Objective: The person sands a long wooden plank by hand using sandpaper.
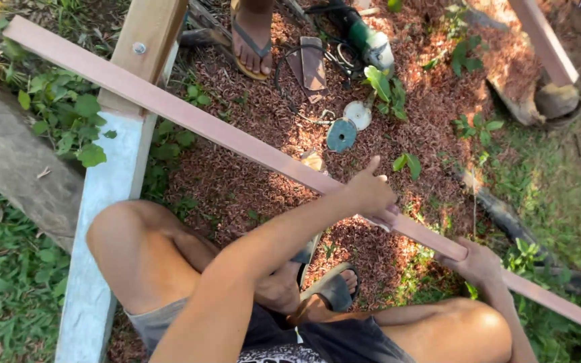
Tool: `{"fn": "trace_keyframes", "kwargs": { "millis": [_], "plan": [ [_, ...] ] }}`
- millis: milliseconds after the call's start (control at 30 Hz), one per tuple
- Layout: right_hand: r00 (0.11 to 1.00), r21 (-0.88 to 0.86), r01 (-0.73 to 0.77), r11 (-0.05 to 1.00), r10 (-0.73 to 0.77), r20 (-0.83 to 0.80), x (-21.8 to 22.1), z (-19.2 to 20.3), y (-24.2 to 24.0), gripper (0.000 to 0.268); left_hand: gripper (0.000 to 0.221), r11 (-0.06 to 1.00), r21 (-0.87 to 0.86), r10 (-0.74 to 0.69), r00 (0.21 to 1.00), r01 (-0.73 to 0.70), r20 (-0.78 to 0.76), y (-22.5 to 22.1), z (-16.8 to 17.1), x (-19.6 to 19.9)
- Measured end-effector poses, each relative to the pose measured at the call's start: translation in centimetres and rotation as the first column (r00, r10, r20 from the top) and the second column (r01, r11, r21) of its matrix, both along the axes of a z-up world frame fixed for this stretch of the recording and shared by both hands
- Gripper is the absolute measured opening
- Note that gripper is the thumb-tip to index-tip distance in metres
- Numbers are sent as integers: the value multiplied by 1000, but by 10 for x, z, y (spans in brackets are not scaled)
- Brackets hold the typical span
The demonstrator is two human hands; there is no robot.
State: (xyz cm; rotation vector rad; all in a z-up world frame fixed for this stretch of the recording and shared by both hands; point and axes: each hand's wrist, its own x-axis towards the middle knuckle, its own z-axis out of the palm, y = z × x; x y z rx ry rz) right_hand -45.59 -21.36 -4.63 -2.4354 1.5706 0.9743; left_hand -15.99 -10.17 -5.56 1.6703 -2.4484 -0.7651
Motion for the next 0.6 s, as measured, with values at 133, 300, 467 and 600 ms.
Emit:
{"fn": "trace_keyframes", "kwargs": {
  "millis": [133, 300, 467, 600],
  "plan": [
    [1000, -8, -10, 1000, 10, -22, -5, -6, -4, 48, 57, 990, -40, 131, 990, -133, -44, 26, -34, 56],
    [996, -3, 8, 1000, -8, -88, 3, -3, -3, 46, 79, 867, -67, 490, 820, -494, 295, 141, 1, 246],
    [990, 0, 8, 1000, -8, -139, -6, -14, -13, 57, 96, 732, 29, 661, 719, -681, 217, 156, 56, 251],
    [996, -5, 11, 1000, -11, -87, -1, -11, -9, 38, 58, 858, 189, 471, 878, -478, 84, 81, 11, 138]
  ]
}}
